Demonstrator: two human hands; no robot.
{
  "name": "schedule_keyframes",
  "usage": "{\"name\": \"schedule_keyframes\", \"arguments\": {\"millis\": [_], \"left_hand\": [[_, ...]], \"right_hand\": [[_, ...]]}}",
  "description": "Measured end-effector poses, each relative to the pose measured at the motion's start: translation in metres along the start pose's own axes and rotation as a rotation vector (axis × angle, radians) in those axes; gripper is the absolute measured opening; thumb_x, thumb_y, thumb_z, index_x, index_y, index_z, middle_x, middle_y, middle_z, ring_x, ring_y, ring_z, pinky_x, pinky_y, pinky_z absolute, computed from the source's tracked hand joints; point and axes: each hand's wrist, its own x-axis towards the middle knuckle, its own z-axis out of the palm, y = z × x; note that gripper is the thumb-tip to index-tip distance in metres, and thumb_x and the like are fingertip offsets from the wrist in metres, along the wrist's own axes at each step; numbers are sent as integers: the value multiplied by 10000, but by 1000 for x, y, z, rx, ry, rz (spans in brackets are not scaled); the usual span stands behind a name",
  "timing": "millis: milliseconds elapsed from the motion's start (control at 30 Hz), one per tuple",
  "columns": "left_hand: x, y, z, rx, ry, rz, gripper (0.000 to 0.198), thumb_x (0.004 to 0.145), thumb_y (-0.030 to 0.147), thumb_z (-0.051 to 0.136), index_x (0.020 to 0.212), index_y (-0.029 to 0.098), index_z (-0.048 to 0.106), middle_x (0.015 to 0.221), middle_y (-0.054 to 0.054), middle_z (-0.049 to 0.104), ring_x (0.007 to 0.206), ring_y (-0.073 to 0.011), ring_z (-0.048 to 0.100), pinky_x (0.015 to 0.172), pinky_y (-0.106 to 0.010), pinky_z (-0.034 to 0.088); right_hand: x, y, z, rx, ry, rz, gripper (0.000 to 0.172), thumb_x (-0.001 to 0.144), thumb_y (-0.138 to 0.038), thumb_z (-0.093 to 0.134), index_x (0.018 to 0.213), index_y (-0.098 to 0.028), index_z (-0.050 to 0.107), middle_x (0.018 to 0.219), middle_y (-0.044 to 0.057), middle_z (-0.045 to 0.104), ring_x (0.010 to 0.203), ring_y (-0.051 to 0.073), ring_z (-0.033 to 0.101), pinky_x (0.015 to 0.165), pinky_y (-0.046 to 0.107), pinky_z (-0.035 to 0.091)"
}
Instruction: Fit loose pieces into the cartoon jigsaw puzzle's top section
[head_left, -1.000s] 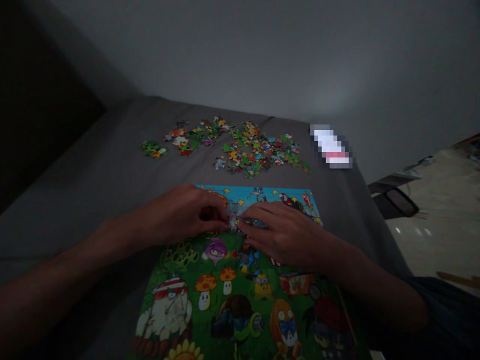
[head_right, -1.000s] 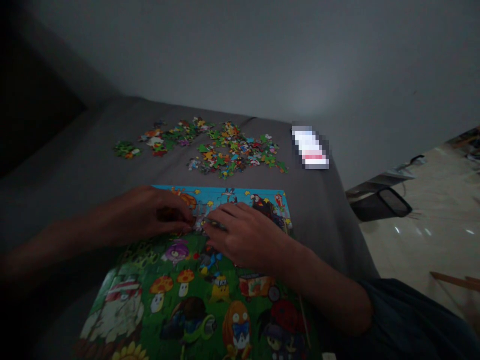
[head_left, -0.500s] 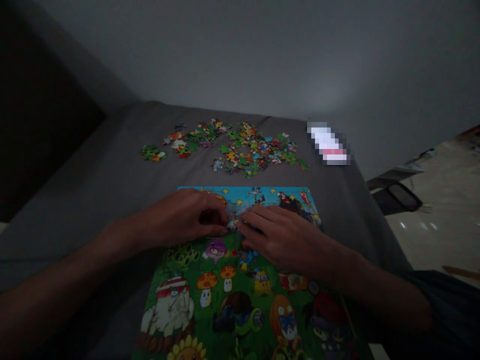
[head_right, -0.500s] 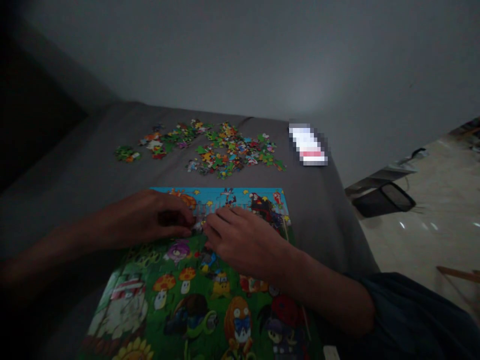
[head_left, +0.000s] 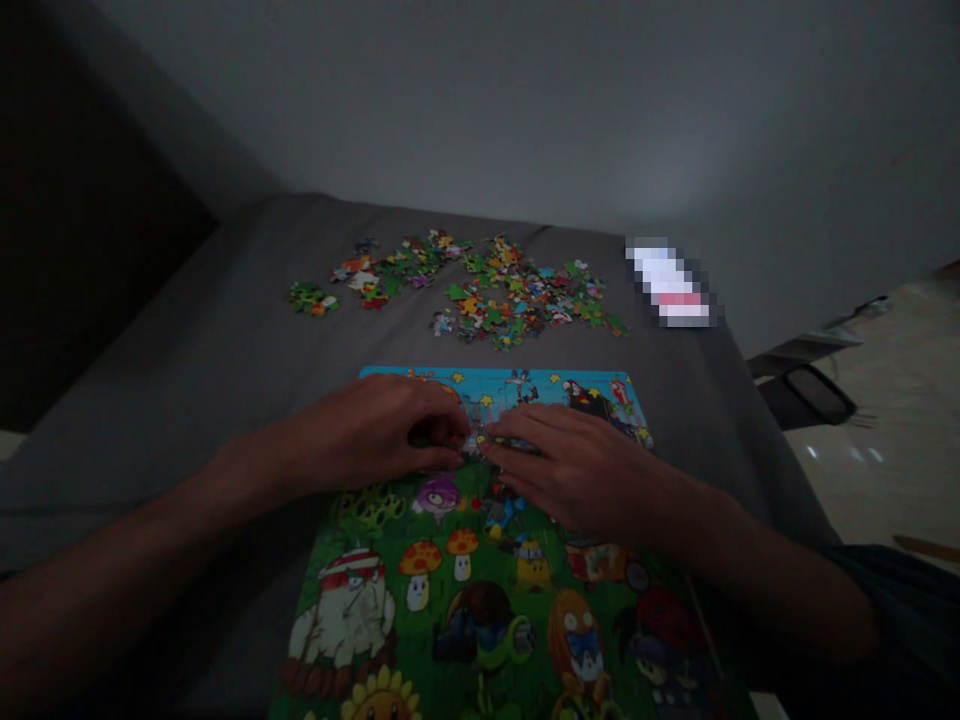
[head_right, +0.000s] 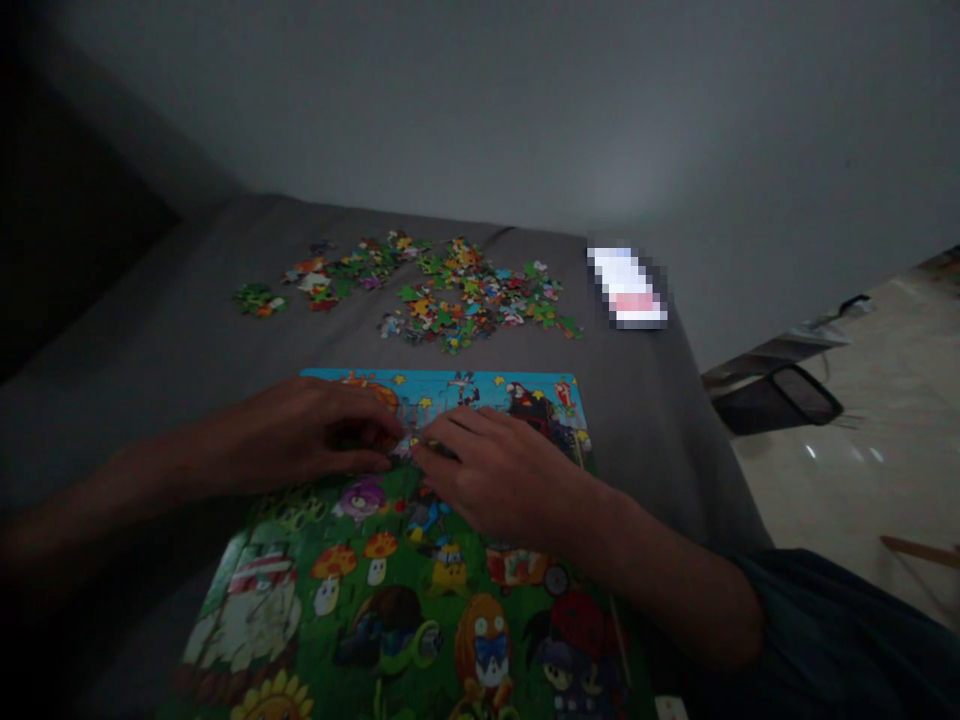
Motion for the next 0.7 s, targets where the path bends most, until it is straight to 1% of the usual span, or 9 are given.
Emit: {"name": "schedule_keyframes", "arguments": {"millis": [67,133,200,267,333,400,500,600,700], "left_hand": [[-1,0,-4,-24,-4,6,163,941,384,711,980,238,773,889,-6,761,747,-153,656,648,-244,438],[-3,-3,-10,-19,75,-1,256,982,461,666,1032,244,791,853,-5,760,724,-150,641,641,-251,428],[-3,-10,-18,23,254,-32,347,1018,511,598,1079,230,793,861,-15,764,727,-151,627,659,-264,430],[-3,-21,-24,83,444,-73,396,1042,520,542,1102,209,781,937,-25,770,780,-157,632,701,-273,447],[0,-33,-28,161,546,-105,418,1060,523,500,1147,209,762,1056,-24,769,912,-180,654,814,-288,480],[5,-43,-28,234,577,-115,413,1061,517,495,1196,217,744,1178,-31,759,1087,-224,653,999,-341,476],[15,-53,-27,259,572,-103,408,1040,481,521,1283,211,706,1347,-81,730,1284,-280,611,1196,-438,382],[26,-56,-26,252,545,-112,480,1034,486,542,1404,199,646,1471,-120,675,1377,-297,570,1242,-469,346],[37,-57,-24,274,478,-180,518,1036,472,579,1493,229,598,1539,-115,629,1450,-312,509,1243,-497,348]], "right_hand": [[0,0,0,-5,-4,-7,240,1075,-212,584,1228,-111,740,1164,149,760,1051,269,715,891,433,624],[0,0,0,-12,4,-12,234,1075,-234,597,1215,-117,743,1162,143,762,1056,269,713,884,430,622],[1,1,1,-18,20,-17,224,1077,-242,599,1200,-127,747,1168,140,766,1059,264,713,888,425,617],[1,1,1,-19,41,-26,220,1077,-238,597,1192,-127,748,1167,143,770,1054,263,717,882,423,613],[0,2,2,-17,46,-25,222,1077,-240,598,1197,-126,745,1163,141,773,1057,265,721,880,422,612],[1,2,1,-17,45,-18,213,1070,-242,613,1197,-130,743,1158,133,774,1067,267,722,882,419,611],[2,2,-1,-23,55,-20,186,1053,-225,638,1174,-132,745,1150,128,776,1065,270,725,867,418,615],[3,2,-2,-44,96,-38,166,1048,-198,633,1141,-128,751,1131,129,783,1049,271,729,856,417,616],[4,1,-2,-36,144,-50,171,1052,-186,617,1131,-127,757,1108,122,790,1031,267,732,858,413,613]]}}
